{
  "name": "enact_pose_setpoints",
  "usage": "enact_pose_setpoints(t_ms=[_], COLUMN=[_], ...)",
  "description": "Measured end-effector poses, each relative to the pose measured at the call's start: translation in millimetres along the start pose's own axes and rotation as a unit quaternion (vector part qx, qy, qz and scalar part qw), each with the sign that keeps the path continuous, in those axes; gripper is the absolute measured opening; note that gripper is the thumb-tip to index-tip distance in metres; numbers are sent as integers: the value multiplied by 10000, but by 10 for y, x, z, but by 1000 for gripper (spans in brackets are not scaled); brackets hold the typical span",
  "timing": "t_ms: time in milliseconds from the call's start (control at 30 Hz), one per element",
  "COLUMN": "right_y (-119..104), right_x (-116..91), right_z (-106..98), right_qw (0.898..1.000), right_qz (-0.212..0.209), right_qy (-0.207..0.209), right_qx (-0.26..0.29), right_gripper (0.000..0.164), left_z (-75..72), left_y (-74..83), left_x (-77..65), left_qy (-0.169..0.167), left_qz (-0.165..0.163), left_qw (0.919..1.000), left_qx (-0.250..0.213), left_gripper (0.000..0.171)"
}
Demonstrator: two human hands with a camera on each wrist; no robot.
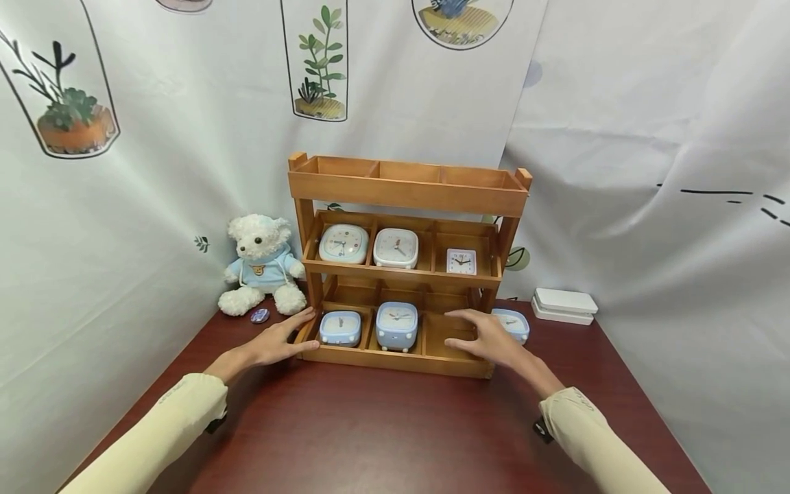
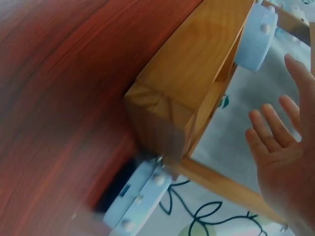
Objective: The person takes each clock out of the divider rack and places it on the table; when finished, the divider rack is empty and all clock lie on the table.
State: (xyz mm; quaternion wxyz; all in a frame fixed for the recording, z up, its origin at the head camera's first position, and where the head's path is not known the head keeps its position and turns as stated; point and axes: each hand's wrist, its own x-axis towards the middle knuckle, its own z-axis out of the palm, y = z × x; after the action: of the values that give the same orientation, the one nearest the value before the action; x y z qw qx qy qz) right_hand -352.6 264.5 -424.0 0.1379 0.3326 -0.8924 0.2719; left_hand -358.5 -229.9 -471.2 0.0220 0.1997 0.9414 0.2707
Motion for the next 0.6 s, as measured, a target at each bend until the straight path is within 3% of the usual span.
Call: enact_pose_setpoints(t_ms=[600], right_y=[-197], right_x=[481], right_z=[378], right_qw=[9992], right_qz=[-333], right_qy=[-41], right_qx=[217], right_gripper=[61], left_z=[-4], left_y=[7], left_x=[-18], left_qy=[-35], left_qz=[-46], left_qw=[10000], left_qx=[-28], left_gripper=[90])
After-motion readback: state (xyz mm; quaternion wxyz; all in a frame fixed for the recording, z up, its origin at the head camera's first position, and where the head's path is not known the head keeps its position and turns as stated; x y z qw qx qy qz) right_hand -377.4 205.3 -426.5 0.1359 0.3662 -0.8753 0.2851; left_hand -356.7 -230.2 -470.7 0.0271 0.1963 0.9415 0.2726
